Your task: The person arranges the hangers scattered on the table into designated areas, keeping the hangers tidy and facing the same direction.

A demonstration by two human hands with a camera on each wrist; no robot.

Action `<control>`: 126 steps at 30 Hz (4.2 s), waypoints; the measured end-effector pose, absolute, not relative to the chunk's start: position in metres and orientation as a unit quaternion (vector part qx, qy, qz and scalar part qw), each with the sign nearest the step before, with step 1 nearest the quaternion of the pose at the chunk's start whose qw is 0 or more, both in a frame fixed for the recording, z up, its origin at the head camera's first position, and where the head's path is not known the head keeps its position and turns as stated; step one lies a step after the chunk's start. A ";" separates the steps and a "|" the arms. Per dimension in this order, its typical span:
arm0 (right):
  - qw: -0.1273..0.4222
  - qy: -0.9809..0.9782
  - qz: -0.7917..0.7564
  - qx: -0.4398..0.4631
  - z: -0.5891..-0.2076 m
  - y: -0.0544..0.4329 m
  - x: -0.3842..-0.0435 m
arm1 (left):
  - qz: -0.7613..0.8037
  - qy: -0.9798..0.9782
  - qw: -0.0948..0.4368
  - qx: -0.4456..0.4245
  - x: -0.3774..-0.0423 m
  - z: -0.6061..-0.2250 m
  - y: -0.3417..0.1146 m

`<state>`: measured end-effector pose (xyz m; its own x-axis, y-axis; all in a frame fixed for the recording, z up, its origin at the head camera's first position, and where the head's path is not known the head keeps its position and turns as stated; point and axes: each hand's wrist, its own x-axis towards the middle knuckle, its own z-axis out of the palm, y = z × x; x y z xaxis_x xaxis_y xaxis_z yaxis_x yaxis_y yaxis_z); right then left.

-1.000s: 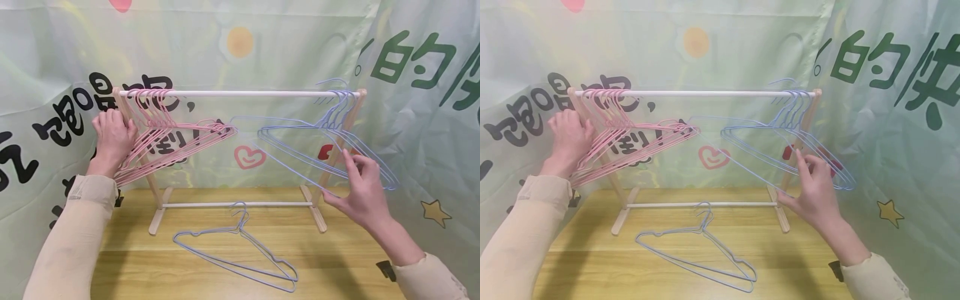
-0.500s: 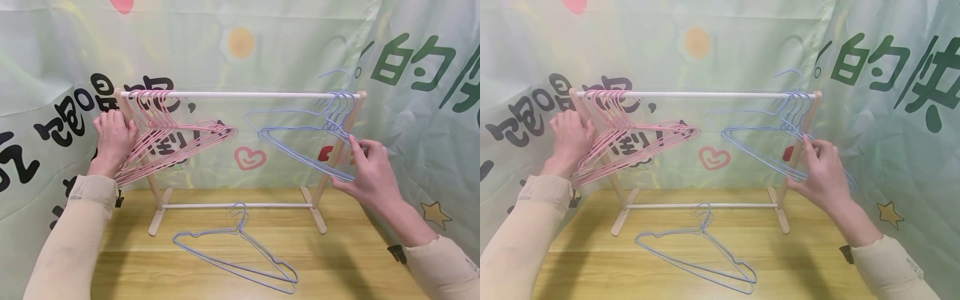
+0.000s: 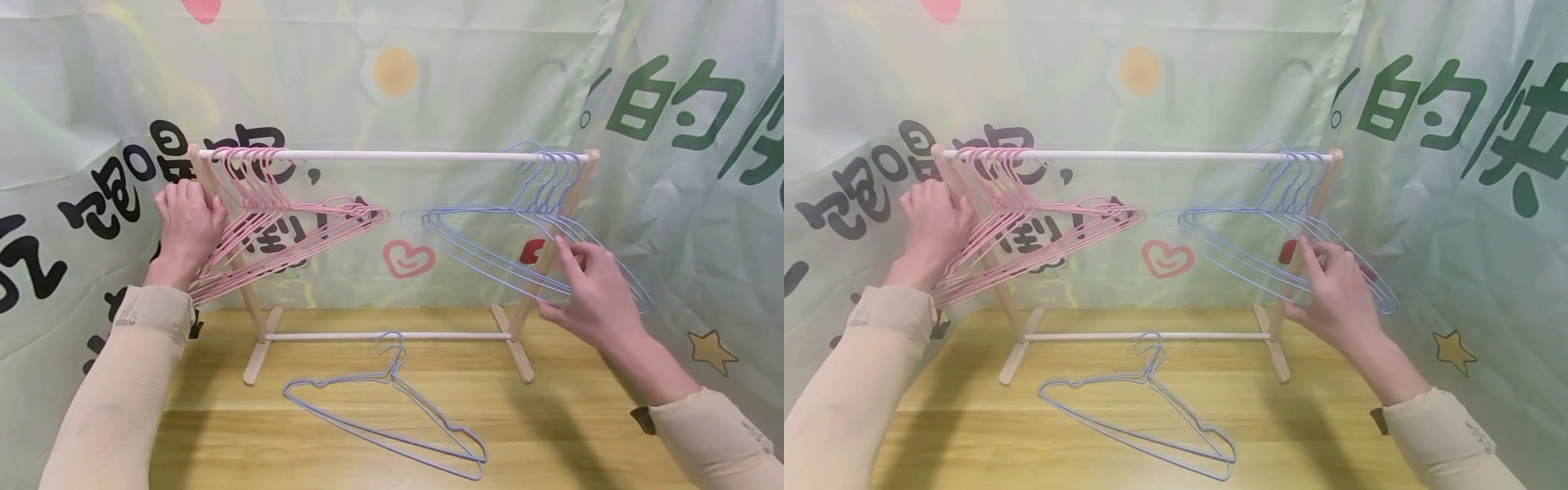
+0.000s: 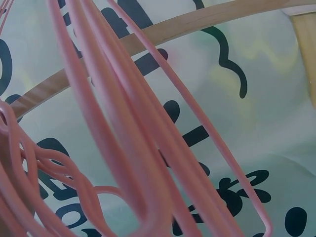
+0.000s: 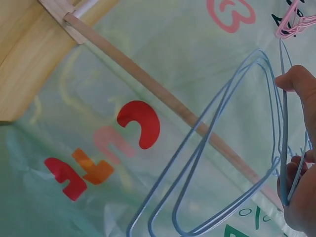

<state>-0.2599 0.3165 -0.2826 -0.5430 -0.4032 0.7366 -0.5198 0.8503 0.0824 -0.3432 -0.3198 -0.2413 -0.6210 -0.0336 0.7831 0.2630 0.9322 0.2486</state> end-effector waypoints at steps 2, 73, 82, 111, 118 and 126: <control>0.397 -0.877 0.072 0.262 -0.285 0.317 -0.260 | -0.172 -0.883 0.432 -0.066 -0.344 -0.242 -0.320; 0.316 -0.863 0.262 0.295 -0.389 0.249 -0.237 | -0.183 -0.882 0.430 -0.058 -0.345 -0.243 -0.320; 0.215 -0.894 0.267 0.287 -0.425 0.220 -0.222 | -0.177 -0.882 0.432 -0.060 -0.346 -0.243 -0.321; -0.029 -0.928 0.155 0.338 -0.483 0.168 -0.208 | -0.180 -0.876 0.442 -0.070 -0.345 -0.243 -0.319; -0.046 -0.930 0.146 0.335 -0.485 0.162 -0.210 | -0.177 -0.873 0.448 -0.075 -0.346 -0.245 -0.320; -0.057 -0.932 0.145 0.327 -0.486 0.158 -0.211 | -0.180 -0.874 0.445 -0.072 -0.346 -0.244 -0.320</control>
<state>-0.2109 0.1581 -0.4856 -0.7795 -0.6263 -0.0105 -0.5934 0.7437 -0.3078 -0.3461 -0.3203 -0.2442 -0.5940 -0.0340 0.8037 0.2862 0.9248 0.2506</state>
